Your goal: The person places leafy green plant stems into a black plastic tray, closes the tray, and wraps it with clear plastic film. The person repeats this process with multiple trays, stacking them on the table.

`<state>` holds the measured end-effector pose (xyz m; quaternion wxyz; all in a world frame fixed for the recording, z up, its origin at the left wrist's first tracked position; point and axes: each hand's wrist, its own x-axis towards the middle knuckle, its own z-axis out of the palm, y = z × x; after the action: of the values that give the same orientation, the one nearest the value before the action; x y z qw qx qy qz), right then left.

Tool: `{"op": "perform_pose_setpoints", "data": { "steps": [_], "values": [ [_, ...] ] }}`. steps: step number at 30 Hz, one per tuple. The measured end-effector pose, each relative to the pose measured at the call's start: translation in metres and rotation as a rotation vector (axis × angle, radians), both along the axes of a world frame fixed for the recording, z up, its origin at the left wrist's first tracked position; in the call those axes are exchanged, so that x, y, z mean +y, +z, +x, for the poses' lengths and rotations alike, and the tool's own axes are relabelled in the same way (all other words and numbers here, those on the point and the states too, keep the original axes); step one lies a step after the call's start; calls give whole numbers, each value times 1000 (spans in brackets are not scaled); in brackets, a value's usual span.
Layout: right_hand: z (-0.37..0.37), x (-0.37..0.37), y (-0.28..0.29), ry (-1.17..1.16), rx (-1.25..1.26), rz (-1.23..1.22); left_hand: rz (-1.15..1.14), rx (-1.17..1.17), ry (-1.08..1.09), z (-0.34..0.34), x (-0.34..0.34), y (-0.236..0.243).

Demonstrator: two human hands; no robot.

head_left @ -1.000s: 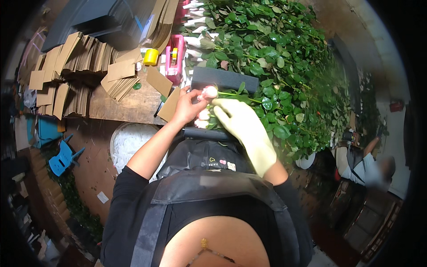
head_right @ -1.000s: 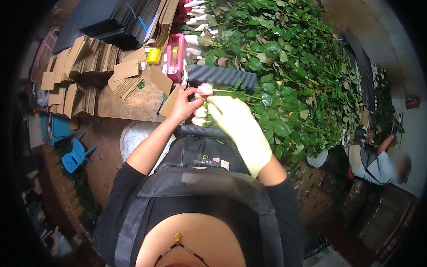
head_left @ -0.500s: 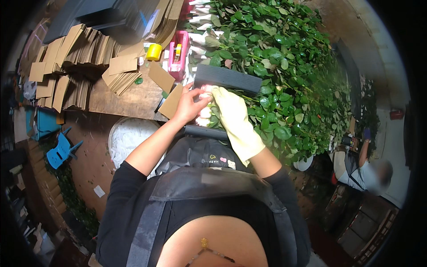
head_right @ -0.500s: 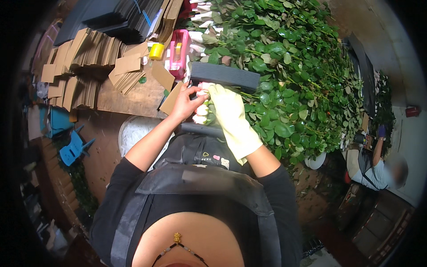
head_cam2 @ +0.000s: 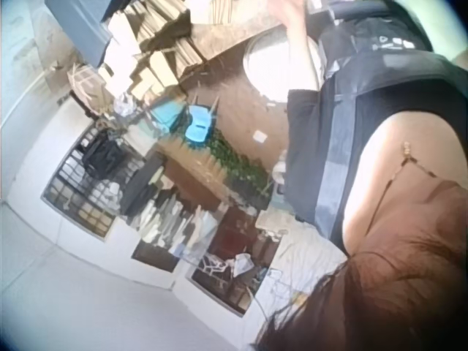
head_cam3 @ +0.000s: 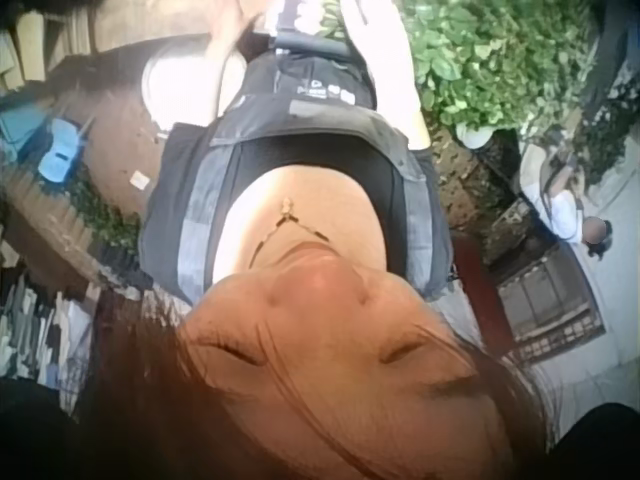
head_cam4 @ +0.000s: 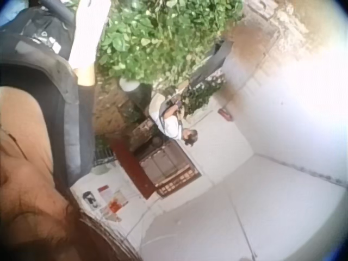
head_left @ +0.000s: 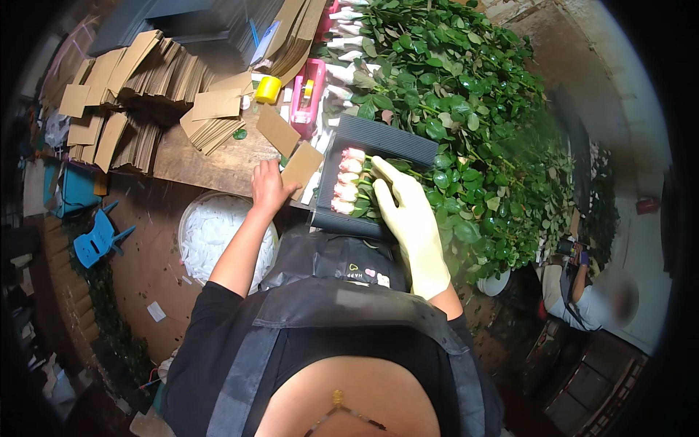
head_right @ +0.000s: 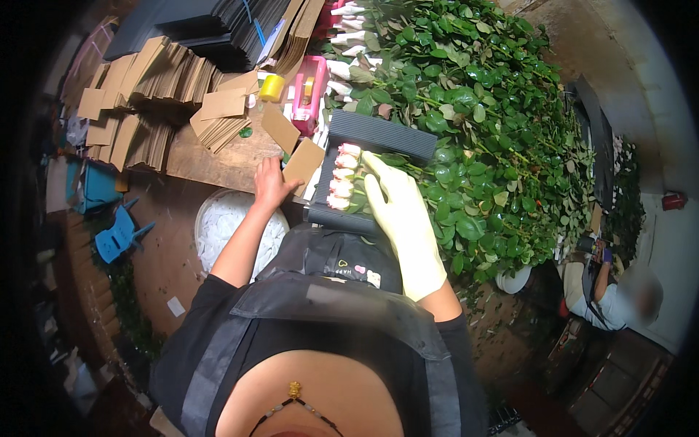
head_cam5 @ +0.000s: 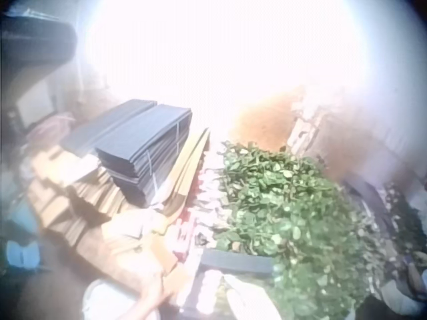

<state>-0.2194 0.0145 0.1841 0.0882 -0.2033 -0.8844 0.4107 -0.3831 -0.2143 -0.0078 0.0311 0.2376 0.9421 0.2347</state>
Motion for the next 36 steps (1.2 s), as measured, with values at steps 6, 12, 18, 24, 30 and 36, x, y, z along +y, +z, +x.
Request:
{"op": "perform_pose_setpoints", "data": {
  "steps": [6, 12, 18, 24, 30, 36],
  "values": [
    [10, -7, 19, -110, -55, -328, 220, -138, -18, -14, -17, 23],
    [4, -25, 31, -98, -65, -708, 863, -519, -79, 39, 20, 130],
    [3, 41, -12, -55, -345, -848, 690, -613, -146, 55, 37, 137],
    [-19, 46, -55, 14, -514, -730, 383, -287, -498, 12, 57, 139],
    [-17, 24, -9, 7, -576, -214, -146, -287, -902, 4, 110, 130],
    [53, 36, 34, 99, -970, -460, -427, -381, -855, 8, 129, 145]
  ]
}}
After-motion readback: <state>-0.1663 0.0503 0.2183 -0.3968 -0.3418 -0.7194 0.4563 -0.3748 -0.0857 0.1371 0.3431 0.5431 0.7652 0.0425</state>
